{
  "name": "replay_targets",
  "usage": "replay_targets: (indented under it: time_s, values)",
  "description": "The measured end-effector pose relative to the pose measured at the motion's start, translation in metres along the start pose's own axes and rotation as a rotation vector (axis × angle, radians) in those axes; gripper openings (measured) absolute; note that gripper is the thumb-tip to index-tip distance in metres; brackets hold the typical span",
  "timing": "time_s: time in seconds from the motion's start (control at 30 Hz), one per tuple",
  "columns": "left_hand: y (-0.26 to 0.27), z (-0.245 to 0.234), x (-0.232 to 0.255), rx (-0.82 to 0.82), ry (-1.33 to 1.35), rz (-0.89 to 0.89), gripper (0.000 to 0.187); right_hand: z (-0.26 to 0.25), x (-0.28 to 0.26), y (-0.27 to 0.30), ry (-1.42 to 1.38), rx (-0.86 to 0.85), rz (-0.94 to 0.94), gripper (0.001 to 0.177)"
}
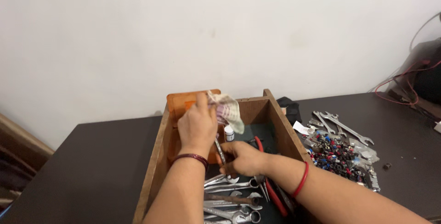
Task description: The person wipes a wrench with a cloth and sorts various small electrical connectors and small parts into specific sections of a wooden tool drawer.
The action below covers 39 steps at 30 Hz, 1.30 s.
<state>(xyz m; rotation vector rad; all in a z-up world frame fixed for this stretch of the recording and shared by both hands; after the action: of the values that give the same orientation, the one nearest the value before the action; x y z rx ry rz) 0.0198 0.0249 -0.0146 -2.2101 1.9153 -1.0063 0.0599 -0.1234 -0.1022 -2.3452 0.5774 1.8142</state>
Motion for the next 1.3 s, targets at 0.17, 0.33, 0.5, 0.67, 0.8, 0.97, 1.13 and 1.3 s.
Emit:
replay_targets:
  time_s: [0.17, 0.33, 0.5, 0.67, 0.8, 0.97, 1.13, 1.3]
  values:
    - [-0.003, -0.013, -0.012, 0.251, 0.099, -0.121, 0.030, -0.001, -0.004, 0.005, 0.252, 0.049, 0.084, 0.020]
    - [-0.008, -0.026, -0.043, 0.201, 0.572, -0.498, 0.040, 0.006, -0.016, 0.017, 0.650, -0.006, 0.182, 0.017]
    - [-0.018, -0.014, -0.069, 0.459, 0.564, -0.341, 0.038, 0.015, -0.024, 0.021, 0.862, -0.152, 0.325, 0.019]
    - [-0.019, -0.008, -0.056, 0.322, 0.644, -0.383, 0.040, 0.016, -0.022, 0.020, 0.931, -0.230, 0.351, 0.029]
    - [-0.016, -0.010, -0.044, 0.312, 0.583, -0.300, 0.042, 0.017, -0.018, 0.019, 0.883, -0.243, 0.354, 0.037]
    - [-0.013, -0.008, -0.040, 0.329, 0.595, -0.268, 0.038, 0.018, -0.020, 0.017, 0.814, -0.248, 0.279, 0.029]
    - [-0.014, -0.005, -0.040, 0.341, 0.593, -0.223, 0.038, 0.018, -0.022, 0.017, 0.747, -0.212, 0.198, 0.019]
    - [-0.013, 0.000, -0.036, 0.340, 0.499, -0.131, 0.040, 0.008, -0.021, 0.016, 0.830, -0.088, 0.151, 0.016]
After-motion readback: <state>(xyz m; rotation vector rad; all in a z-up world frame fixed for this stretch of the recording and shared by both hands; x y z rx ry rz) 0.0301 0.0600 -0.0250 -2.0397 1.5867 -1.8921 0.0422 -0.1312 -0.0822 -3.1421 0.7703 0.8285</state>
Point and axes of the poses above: each hand's wrist, its own y-axis away from the middle knuckle, its own z-axis out of the palm, x = y × z, the point moved 1 cm from there along -y, towards the middle knuckle, and after that the axes turned 12 degrees about -x, right-handed, at the moved point
